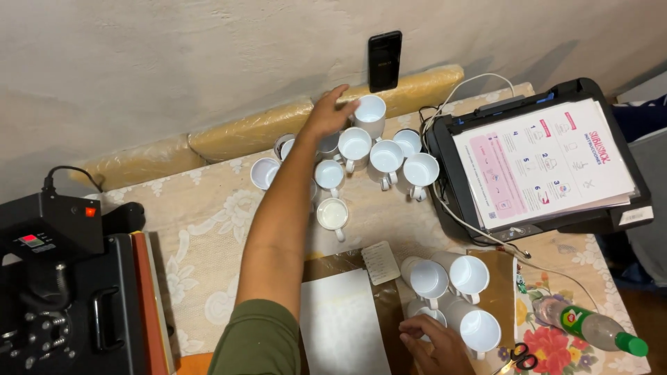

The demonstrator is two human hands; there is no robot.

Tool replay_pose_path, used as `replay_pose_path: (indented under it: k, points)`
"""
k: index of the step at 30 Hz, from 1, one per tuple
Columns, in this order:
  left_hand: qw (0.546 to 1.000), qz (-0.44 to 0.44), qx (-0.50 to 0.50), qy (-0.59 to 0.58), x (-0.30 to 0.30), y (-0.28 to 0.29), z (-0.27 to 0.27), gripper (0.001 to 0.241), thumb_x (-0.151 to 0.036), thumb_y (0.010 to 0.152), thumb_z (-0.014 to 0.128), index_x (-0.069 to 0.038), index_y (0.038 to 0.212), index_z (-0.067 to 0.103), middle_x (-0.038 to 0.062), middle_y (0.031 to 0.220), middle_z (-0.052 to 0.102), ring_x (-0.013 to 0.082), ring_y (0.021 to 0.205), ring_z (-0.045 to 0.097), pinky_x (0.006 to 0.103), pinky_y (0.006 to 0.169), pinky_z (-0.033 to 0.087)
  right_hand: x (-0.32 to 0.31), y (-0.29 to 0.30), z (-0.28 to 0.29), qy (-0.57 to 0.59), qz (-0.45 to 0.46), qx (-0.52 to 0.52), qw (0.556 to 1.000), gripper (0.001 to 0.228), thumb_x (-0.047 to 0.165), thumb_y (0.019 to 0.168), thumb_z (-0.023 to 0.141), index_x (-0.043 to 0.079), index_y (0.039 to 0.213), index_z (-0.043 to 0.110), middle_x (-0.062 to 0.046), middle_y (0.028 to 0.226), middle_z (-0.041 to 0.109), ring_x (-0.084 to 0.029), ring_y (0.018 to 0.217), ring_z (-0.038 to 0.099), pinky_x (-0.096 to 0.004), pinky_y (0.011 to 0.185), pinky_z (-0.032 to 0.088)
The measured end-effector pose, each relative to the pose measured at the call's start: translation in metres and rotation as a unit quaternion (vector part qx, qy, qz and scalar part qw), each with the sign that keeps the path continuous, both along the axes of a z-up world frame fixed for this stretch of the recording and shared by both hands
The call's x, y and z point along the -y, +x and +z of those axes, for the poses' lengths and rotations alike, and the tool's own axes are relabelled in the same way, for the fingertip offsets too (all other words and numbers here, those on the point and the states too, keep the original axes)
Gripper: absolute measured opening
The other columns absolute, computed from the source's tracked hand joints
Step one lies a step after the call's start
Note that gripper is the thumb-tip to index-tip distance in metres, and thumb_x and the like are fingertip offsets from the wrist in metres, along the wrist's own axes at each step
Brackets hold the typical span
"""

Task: The person arranges white mugs on a table, cleans a heat press machine with an orange cloth, and adjusts the machine's digital settings. They also handle a printed sheet and a smartphone.

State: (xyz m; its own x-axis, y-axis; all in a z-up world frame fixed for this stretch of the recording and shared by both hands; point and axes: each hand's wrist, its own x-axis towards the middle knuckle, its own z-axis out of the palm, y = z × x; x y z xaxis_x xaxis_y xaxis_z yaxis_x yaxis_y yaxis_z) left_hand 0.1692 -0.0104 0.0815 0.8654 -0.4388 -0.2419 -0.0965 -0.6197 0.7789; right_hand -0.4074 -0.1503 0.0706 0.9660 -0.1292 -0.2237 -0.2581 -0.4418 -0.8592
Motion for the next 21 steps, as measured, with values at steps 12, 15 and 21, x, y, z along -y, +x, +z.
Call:
replay_pose_path:
  k: [12,15,21]
  points:
    - [0.922,-0.137,0.183,0.311,0.084,-0.005,-0.006,0.083,-0.038,0.078,0.103,-0.019,0.150,0.065,0.015,0.138,0.068,0.0388,0.122,0.070,0.0523,0.099,0.059,0.012,-0.003,-0.001,0.063,-0.026,-0.026,0.997,0.018,0.026,0.097,0.084,0.016,0.111,0.091,0.001,0.103,0.092,-0.013,0.090,0.084,-0.027,0.086,0.067]
    - [0.912,-0.145,0.200,0.327,0.086,-0.005,-0.010,0.083,-0.039,0.079,0.102,-0.020,0.150,0.064,0.014,0.135,0.069,0.0366,0.122,0.070,0.0506,0.101,0.057,0.013,-0.004,-0.003,0.075,-0.021,-0.011,0.997,0.017,0.023,0.098,0.082,0.015,0.112,0.089,-0.001,0.102,0.090,-0.013,0.091,0.083,-0.027,0.086,0.067]
    - [0.882,-0.167,0.261,0.354,0.095,-0.008,-0.036,0.083,-0.028,0.081,0.098,-0.021,0.153,0.059,0.018,0.135,0.065,0.0381,0.120,0.067,0.0507,0.102,0.055,0.012,0.001,0.000,0.080,-0.007,0.007,0.997,0.017,0.022,0.099,0.082,0.014,0.112,0.087,-0.002,0.104,0.088,-0.015,0.091,0.081,-0.029,0.085,0.067]
